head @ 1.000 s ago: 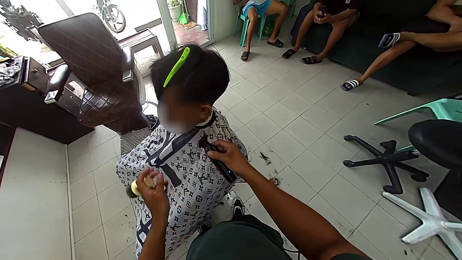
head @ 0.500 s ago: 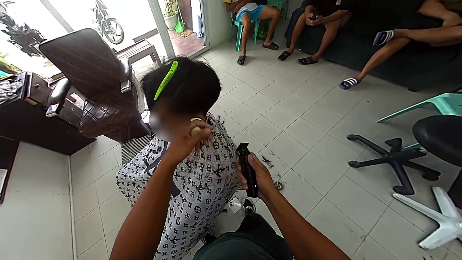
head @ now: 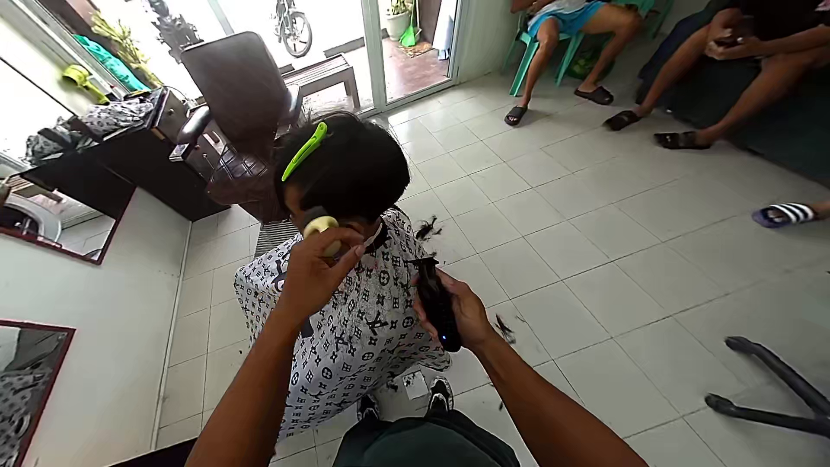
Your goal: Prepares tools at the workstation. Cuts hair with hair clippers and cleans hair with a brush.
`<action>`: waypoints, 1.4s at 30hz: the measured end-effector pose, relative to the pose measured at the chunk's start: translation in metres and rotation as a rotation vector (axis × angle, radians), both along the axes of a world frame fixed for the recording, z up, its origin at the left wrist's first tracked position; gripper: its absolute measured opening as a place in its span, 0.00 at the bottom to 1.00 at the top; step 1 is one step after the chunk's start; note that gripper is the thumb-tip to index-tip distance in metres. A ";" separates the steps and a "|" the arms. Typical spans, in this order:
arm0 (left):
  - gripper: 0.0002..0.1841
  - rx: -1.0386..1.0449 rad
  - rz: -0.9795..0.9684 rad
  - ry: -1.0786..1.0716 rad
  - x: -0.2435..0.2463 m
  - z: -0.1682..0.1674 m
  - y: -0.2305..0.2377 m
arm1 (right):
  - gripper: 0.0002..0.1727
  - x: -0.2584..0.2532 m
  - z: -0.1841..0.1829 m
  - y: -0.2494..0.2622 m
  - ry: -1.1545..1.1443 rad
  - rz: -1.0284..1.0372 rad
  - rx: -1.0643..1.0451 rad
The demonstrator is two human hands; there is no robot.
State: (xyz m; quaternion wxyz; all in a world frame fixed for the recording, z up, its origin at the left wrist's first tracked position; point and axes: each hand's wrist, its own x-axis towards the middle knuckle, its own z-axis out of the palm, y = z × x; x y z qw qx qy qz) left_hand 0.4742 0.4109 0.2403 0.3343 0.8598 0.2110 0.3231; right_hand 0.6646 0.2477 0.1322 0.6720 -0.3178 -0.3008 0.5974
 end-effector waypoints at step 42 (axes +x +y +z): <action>0.28 0.586 0.391 0.397 -0.020 -0.082 0.022 | 0.23 -0.094 0.010 0.130 -0.319 -0.691 0.054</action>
